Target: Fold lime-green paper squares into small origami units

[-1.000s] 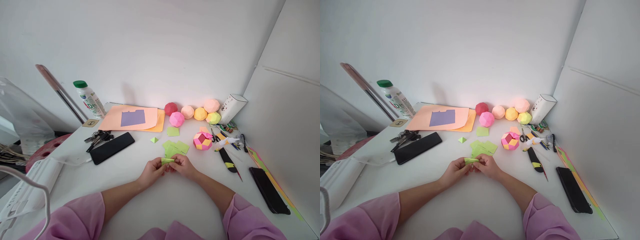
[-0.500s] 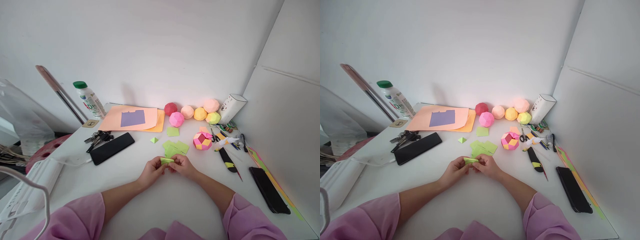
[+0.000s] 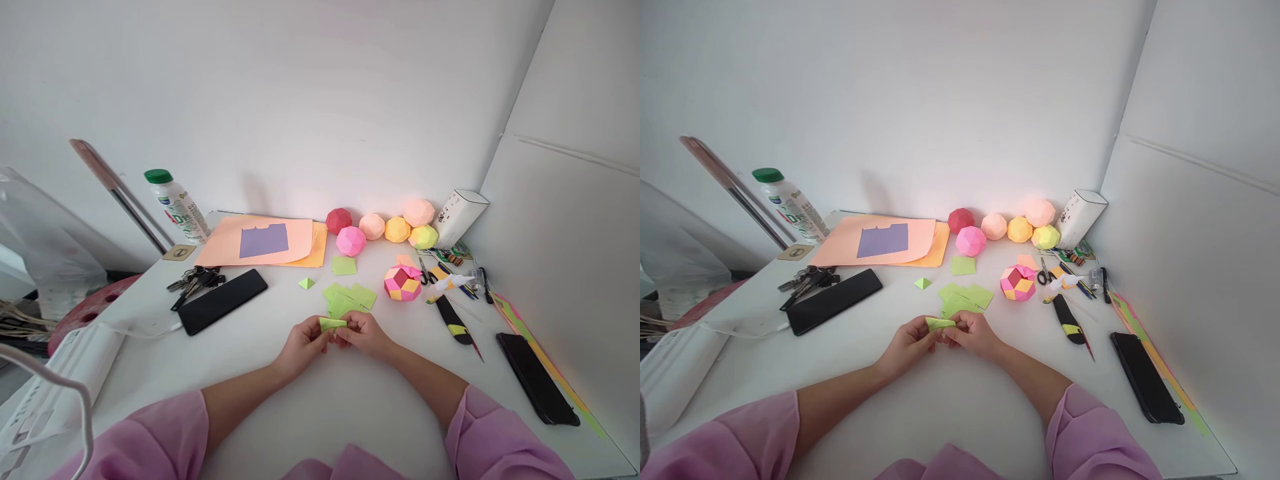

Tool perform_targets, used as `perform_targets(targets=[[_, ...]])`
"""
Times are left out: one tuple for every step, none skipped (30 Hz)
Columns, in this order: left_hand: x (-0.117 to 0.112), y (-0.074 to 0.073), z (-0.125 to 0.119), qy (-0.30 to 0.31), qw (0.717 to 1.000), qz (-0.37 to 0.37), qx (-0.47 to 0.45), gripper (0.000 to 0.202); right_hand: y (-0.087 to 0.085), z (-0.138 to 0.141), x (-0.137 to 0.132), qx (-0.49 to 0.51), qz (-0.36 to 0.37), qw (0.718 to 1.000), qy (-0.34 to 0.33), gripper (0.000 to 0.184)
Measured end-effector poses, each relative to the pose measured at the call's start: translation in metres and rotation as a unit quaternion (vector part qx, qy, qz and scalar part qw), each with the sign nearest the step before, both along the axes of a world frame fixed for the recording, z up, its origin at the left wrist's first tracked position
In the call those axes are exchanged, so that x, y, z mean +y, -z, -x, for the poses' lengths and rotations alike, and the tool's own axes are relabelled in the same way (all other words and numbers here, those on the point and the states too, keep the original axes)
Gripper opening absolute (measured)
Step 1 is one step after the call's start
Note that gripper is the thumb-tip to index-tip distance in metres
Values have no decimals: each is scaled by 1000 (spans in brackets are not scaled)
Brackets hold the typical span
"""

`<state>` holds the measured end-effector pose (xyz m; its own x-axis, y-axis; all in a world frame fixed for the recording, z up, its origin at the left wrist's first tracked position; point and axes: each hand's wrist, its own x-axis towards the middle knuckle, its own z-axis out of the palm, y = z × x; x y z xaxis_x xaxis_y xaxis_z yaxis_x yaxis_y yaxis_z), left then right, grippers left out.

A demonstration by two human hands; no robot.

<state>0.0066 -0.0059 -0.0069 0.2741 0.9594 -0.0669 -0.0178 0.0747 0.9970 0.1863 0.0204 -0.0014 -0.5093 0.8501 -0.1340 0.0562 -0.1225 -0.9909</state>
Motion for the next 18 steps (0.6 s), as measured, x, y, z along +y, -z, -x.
perform_targets(targets=[[0,-1,0,-2,1000,2,4,28,0,0,0,0,-1,1000,-1,26],[0,-1,0,-4,1000,5,8,28,1,0,0,0,-3,1000,-2,26],[0,-2,0,-5,1000,8,11,29,1,0,0,0,-5,1000,-3,26],[-1,-3,0,-7,1000,12,12,29,0,0,0,0,-6,1000,-5,26],[-1,-3,0,-9,1000,16,13,29,0,0,0,1,-8,1000,-6,26],[-1,-3,0,-10,1000,19,12,29,0,0,0,2,-9,1000,-7,26],[-1,-2,0,-10,1000,21,12,28,0,0,0,3,-10,1000,-8,26],[-1,-2,0,-10,1000,23,11,28,0,0,0,4,-10,1000,-8,26],[-1,-2,0,-10,1000,25,11,28,0,0,0,5,-11,1000,-9,26],[-1,-1,0,-10,1000,26,9,28,0,0,1,5,-11,1000,-11,26],[-1,-1,0,-9,1000,26,7,28,1,0,1,5,-11,1000,-12,27],[-1,-2,0,-10,1000,28,6,28,1,-1,1,4,-12,1000,-14,27],[-1,-2,0,-10,1000,29,5,28,2,-1,2,4,-14,1000,-15,27],[-2,-3,0,-11,999,30,6,28,3,-1,2,5,-15,1000,-16,27],[-2,-4,0,-11,999,31,6,28,4,-1,2,5,-16,1000,-16,27],[-2,-4,0,-12,999,31,8,29,4,-1,2,6,-15,1000,-16,27],[-2,-5,0,-13,999,30,10,29,4,-1,2,7,-14,1000,-15,27],[-2,-5,0,-14,999,29,12,30,4,-1,2,6,-12,1000,-14,27]])
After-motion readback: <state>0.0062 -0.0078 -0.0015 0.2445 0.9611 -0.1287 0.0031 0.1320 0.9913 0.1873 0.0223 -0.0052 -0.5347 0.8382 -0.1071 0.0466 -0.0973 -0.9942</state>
